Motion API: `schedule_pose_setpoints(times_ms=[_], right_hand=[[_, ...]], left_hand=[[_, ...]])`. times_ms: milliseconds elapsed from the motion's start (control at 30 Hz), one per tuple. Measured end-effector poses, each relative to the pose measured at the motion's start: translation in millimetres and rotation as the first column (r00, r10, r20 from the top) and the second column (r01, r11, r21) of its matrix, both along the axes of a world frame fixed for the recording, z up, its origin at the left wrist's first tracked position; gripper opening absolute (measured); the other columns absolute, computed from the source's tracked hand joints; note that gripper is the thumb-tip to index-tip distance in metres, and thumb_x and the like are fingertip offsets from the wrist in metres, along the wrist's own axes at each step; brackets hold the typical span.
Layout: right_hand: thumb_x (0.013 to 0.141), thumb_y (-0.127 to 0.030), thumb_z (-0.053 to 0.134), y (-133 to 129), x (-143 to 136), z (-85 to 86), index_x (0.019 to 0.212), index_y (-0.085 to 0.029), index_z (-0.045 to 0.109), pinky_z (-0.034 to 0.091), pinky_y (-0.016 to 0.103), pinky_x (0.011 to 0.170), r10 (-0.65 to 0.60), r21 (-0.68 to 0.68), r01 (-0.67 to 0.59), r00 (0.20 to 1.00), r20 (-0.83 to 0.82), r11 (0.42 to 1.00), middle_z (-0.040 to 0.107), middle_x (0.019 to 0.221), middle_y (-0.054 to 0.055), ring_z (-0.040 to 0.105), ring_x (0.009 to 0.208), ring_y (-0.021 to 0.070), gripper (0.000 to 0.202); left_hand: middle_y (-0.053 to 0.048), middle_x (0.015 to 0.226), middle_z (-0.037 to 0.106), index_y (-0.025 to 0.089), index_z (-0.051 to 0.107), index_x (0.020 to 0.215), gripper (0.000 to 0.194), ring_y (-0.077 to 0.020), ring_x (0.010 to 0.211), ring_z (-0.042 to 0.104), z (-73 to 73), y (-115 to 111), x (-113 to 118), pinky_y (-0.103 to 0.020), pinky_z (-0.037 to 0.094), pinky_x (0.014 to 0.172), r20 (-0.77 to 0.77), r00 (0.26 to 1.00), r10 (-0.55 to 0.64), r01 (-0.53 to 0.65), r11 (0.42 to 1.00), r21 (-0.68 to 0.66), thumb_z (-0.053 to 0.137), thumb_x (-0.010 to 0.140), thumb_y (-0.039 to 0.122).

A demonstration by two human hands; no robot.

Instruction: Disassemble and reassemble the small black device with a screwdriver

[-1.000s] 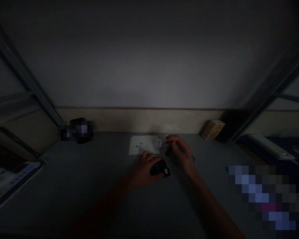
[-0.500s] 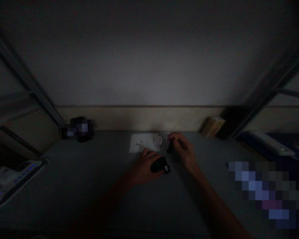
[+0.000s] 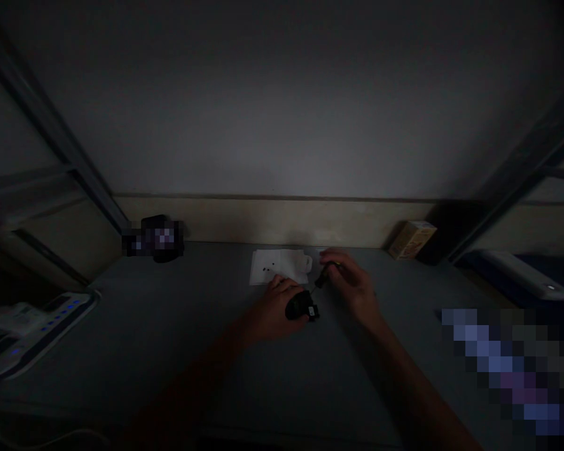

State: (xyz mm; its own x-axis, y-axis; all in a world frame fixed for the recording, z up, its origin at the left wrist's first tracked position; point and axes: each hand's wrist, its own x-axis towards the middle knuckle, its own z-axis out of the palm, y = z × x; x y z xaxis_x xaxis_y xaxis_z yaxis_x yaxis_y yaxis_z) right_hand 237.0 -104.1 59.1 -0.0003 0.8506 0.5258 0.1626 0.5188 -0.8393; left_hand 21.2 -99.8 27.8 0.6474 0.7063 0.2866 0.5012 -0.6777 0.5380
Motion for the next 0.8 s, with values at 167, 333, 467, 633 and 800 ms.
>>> schedule_pose_setpoints(times_ms=[167,333,467,633,800], right_hand=[[0.091,-0.036,0.074,0.4,-0.1,0.6,0.105,-0.032,0.077,0.054,0.036,0.078,-0.039,-0.008,0.039,0.999,0.009,0.999,0.062,0.099,0.004,0.064,0.089,0.0209,0.015],[0.099,-0.035,0.061,0.9,4.6,-1.1,0.128,-0.035,0.069,0.053,0.043,0.092,0.111,-0.06,-0.114,0.992,-0.06,0.992,0.071,0.108,0.005,0.067,0.102,0.0245,0.03],[0.098,-0.038,0.063,1.2,0.1,-1.5,0.116,-0.032,0.073,0.054,0.04,0.088,0.052,-0.025,-0.053,0.998,-0.021,0.998,0.067,0.117,0.007,0.064,0.108,0.0251,0.02],[0.093,-0.032,0.073,-0.3,-2.1,1.5,0.097,-0.029,0.075,0.052,0.035,0.079,-0.055,0.093,0.048,0.996,0.076,0.994,0.061,0.094,0.003,0.061,0.089,0.0202,0.006],[0.094,-0.028,0.07,-5.2,0.1,3.5,0.132,-0.034,0.065,0.052,0.038,0.082,-0.069,0.082,0.06,0.992,0.108,0.995,0.061,0.095,0.002,0.061,0.088,0.0212,0.039]], left_hand=[[-0.005,0.123,0.066,0.026,0.064,0.126,0.041,-0.0273,0.119,0.053,0.1,-0.6,-1.5,-0.043,0.044,0.109,0.012,1.0,-0.014,0.014,1.0,-0.001,0.074,0.087,0.033],[-0.006,0.121,0.066,0.026,0.064,0.124,0.04,-0.0272,0.117,0.053,-2.2,1.1,-2.1,-0.043,0.044,0.109,0.019,1.0,-0.022,0.022,1.0,-0.002,0.075,0.087,0.035],[-0.007,0.121,0.065,0.025,0.065,0.123,0.042,-0.0277,0.117,0.053,-4.3,1.7,-1.7,-0.044,0.045,0.108,0.028,0.999,-0.018,0.018,1.0,-0.005,0.076,0.085,0.035],[-0.007,0.12,0.064,0.025,0.065,0.121,0.038,-0.0271,0.117,0.053,-4.9,2.0,-1.6,-0.044,0.044,0.109,0.024,1.0,-0.013,0.013,1.0,-0.004,0.075,0.086,0.034],[-0.007,0.123,0.062,0.025,0.064,0.124,0.043,-0.0272,0.119,0.053,-5.4,1.7,-0.5,-0.043,0.044,0.11,0.041,0.999,-0.022,0.023,1.0,-0.014,0.078,0.085,0.035]])
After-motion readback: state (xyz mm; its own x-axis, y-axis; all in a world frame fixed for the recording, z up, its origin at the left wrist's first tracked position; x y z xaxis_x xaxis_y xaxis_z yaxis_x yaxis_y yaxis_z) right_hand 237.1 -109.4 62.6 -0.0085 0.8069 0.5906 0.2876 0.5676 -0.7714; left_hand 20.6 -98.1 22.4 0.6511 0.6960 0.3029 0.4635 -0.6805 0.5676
